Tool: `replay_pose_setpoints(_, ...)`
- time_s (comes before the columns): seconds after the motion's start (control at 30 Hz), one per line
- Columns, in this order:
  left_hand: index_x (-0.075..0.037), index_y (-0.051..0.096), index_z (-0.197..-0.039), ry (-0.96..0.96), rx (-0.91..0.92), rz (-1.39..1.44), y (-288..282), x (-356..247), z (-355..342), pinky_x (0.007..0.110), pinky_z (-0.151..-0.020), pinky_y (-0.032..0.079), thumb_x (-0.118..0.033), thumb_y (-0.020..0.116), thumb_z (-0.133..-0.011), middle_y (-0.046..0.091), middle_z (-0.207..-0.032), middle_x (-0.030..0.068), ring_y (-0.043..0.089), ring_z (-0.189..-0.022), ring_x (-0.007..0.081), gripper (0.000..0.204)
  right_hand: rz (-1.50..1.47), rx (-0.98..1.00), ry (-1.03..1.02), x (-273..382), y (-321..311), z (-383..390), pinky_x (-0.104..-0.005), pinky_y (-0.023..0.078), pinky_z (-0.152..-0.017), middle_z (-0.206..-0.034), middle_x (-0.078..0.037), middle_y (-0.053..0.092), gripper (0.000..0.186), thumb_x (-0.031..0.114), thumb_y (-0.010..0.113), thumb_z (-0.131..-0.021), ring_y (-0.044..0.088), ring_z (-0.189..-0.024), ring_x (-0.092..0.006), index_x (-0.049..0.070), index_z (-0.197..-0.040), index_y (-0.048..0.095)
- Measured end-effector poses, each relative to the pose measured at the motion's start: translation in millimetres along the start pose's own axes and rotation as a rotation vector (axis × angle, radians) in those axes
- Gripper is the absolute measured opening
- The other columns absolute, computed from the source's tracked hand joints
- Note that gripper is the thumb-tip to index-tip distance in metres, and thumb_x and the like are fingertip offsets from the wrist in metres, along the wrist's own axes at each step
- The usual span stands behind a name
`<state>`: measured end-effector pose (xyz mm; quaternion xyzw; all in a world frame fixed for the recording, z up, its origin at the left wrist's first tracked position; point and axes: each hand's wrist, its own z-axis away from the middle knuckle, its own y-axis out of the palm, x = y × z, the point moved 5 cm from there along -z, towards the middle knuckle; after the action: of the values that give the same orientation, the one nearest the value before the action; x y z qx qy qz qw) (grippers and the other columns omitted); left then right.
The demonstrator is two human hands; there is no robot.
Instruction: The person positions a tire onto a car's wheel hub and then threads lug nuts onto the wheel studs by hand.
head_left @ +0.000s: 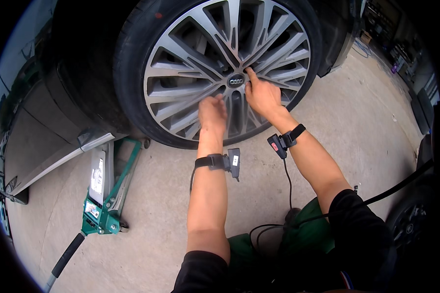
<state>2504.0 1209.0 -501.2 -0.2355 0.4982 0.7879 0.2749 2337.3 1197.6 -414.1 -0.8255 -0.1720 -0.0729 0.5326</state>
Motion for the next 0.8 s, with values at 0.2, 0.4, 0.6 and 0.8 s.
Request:
replay_pose_setpoints(0.2, -0.005, 0.066, -0.099, 0.007, -0.021, -0.006, -1, -1, -2, 0.029, -0.061, 0.040, -0.015, 0.055, -0.078, 0.058, -0.080, 0.0017, 0.051, -0.067, 0.0162, 0.026, -2.016, 0.443, 0.576, 1, 15, -10, -0.0182, 0.029, -0.049, -0.073, 0.007, 0.047, 0.013, 0.012, 0.055, -0.099, 0.037, -0.053, -0.0032, 0.012, -0.111, 0.059)
replay_pose_setpoints(0.4, -0.003, 0.067, -0.106, -0.002, -0.013, -0.045, 3, -1, 2, 0.029, -0.061, 0.038, -0.017, 0.053, -0.079, 0.057, -0.080, 0.0016, 0.049, -0.066, 0.0153, 0.033, -1.474, 0.404, 0.442, -11, 2, -10, -0.0249, 0.043, -0.053, -0.075, -0.002, 0.060, 0.029, 0.018, 0.057, -0.097, 0.051, -0.056, -0.0125, 0.011, -0.125, 0.058)
replay_pose_setpoints(0.6, -0.005, 0.063, -0.102, 0.010, -0.017, -0.042, -1, -7, 6, 0.030, -0.063, 0.039, -0.014, 0.054, -0.079, 0.056, -0.082, 0.0023, 0.050, -0.069, 0.0165, 0.026, -0.576, 0.049, 0.115, -9, 4, -6, -0.0385, 0.053, -0.062, -0.076, -0.014, 0.068, 0.042, 0.016, 0.054, -0.094, 0.064, -0.065, -0.0266, 0.012, -0.136, 0.057)
replay_pose_setpoints(0.8, -0.006, 0.064, -0.101, 0.006, -0.010, -0.055, 2, -3, 3, 0.029, -0.063, 0.040, -0.014, 0.054, -0.079, 0.056, -0.083, 0.0021, 0.050, -0.069, 0.0166, 0.026, -2.351, 0.582, 0.713, -2, 15, -11, -0.0195, 0.035, -0.052, -0.072, 0.006, 0.051, 0.011, 0.007, 0.053, -0.095, 0.043, -0.055, -0.0024, 0.017, -0.090, 0.050)
